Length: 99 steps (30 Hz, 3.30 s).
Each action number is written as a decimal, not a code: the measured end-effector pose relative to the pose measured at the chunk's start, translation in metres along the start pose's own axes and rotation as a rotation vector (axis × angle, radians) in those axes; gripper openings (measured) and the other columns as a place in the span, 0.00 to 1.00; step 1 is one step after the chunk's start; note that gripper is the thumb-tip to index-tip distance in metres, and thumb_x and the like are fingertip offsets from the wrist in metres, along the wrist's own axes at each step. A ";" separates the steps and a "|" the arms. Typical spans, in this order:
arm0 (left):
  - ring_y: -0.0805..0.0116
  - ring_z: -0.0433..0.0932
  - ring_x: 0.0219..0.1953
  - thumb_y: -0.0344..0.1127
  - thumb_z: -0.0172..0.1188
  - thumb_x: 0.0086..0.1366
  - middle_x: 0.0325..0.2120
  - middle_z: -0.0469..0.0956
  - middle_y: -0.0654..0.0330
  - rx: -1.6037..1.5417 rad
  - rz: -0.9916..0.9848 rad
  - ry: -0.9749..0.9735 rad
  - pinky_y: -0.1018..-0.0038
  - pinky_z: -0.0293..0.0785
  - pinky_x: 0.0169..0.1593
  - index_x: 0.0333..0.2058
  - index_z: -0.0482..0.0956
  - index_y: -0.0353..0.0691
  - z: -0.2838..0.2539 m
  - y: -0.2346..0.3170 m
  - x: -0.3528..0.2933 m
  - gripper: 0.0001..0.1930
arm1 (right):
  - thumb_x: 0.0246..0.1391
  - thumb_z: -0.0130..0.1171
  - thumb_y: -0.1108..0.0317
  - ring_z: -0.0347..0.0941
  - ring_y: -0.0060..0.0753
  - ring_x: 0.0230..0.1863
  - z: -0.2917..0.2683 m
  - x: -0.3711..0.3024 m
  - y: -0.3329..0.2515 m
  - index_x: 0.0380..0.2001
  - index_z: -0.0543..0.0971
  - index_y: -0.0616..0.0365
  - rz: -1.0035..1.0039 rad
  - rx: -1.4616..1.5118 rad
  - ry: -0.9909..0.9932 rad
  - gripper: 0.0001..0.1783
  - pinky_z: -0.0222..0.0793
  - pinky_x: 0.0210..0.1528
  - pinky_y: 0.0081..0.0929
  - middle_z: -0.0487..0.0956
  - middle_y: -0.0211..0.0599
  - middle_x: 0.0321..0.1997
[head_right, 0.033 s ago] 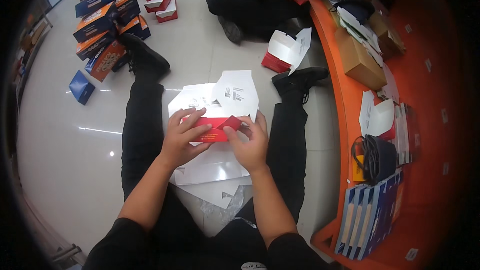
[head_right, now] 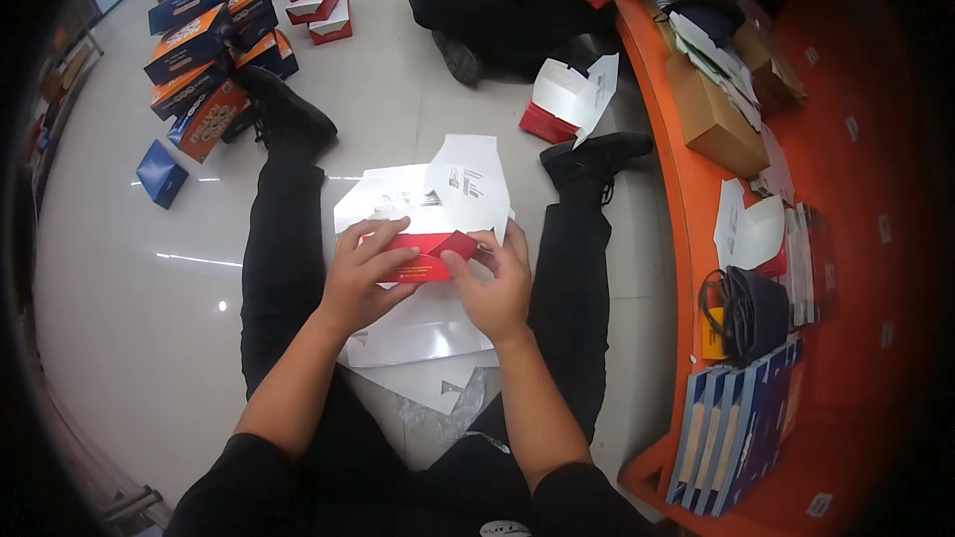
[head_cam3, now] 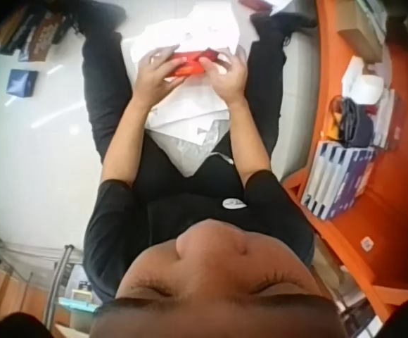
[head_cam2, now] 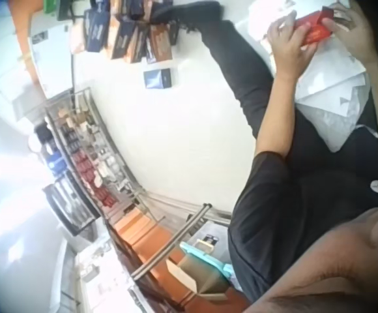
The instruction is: The person folds flat cardboard cutouts into boxes by hand and tosses the assembled boxes onto a shelf.
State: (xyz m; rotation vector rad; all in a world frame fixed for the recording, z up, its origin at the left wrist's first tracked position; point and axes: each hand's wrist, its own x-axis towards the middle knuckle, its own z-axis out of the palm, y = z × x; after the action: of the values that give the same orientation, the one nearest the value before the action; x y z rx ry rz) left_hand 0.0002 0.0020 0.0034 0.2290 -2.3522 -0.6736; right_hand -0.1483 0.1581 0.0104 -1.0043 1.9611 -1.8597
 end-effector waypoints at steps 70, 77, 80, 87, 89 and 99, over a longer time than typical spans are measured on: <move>0.32 0.71 0.61 0.53 0.67 0.54 0.59 0.67 0.25 0.255 -0.981 -0.425 0.53 0.69 0.65 0.66 0.56 0.20 0.053 0.010 -0.128 0.52 | 0.67 0.47 0.67 0.74 0.47 0.59 0.006 -0.064 0.082 0.63 0.70 0.66 0.574 -1.097 -0.044 0.24 0.67 0.62 0.48 0.75 0.49 0.58; 0.34 0.63 0.68 0.50 0.64 0.57 0.65 0.56 0.23 0.488 -0.955 -0.394 0.55 0.63 0.69 0.69 0.52 0.23 0.044 0.016 -0.128 0.50 | 0.66 0.48 0.69 0.78 0.45 0.53 0.020 -0.063 0.070 0.53 0.75 0.60 0.381 -1.155 0.038 0.15 0.73 0.53 0.44 0.79 0.45 0.52; 0.38 0.67 0.66 0.46 0.62 0.60 0.64 0.63 0.29 0.425 -0.772 -0.212 0.53 0.64 0.67 0.69 0.53 0.24 0.040 0.030 -0.122 0.46 | 0.61 0.55 0.72 0.79 0.53 0.49 0.004 -0.059 0.074 0.44 0.75 0.60 0.410 -0.923 0.049 0.09 0.75 0.50 0.46 0.80 0.51 0.45; 0.44 0.77 0.56 0.34 0.57 0.65 0.52 0.77 0.45 0.187 -0.861 -0.126 0.55 0.73 0.59 0.60 0.75 0.39 0.028 0.030 -0.114 0.24 | 0.60 0.52 0.74 0.83 0.56 0.44 -0.002 -0.055 0.056 0.45 0.74 0.63 0.438 -0.872 0.019 0.11 0.74 0.52 0.49 0.84 0.55 0.39; 0.45 0.79 0.49 0.34 0.57 0.65 0.47 0.78 0.47 0.176 -0.792 -0.035 0.55 0.76 0.53 0.54 0.80 0.43 0.029 0.023 -0.116 0.19 | 0.60 0.52 0.74 0.83 0.56 0.44 0.001 -0.055 0.049 0.46 0.74 0.63 0.475 -0.848 0.026 0.11 0.72 0.55 0.50 0.85 0.54 0.39; 0.50 0.80 0.42 0.36 0.60 0.64 0.40 0.80 0.49 0.150 -0.529 0.198 0.58 0.77 0.48 0.44 0.85 0.39 0.023 0.036 -0.099 0.13 | 0.58 0.51 0.71 0.82 0.52 0.35 0.010 -0.067 0.036 0.36 0.81 0.59 0.028 -0.900 -0.064 0.10 0.70 0.48 0.52 0.83 0.48 0.32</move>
State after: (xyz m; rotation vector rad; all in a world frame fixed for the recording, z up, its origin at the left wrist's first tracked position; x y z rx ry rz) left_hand 0.0613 0.0751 -0.0480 0.9630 -2.1576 -0.6767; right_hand -0.1046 0.1908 -0.0431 -1.1897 2.7910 -0.8499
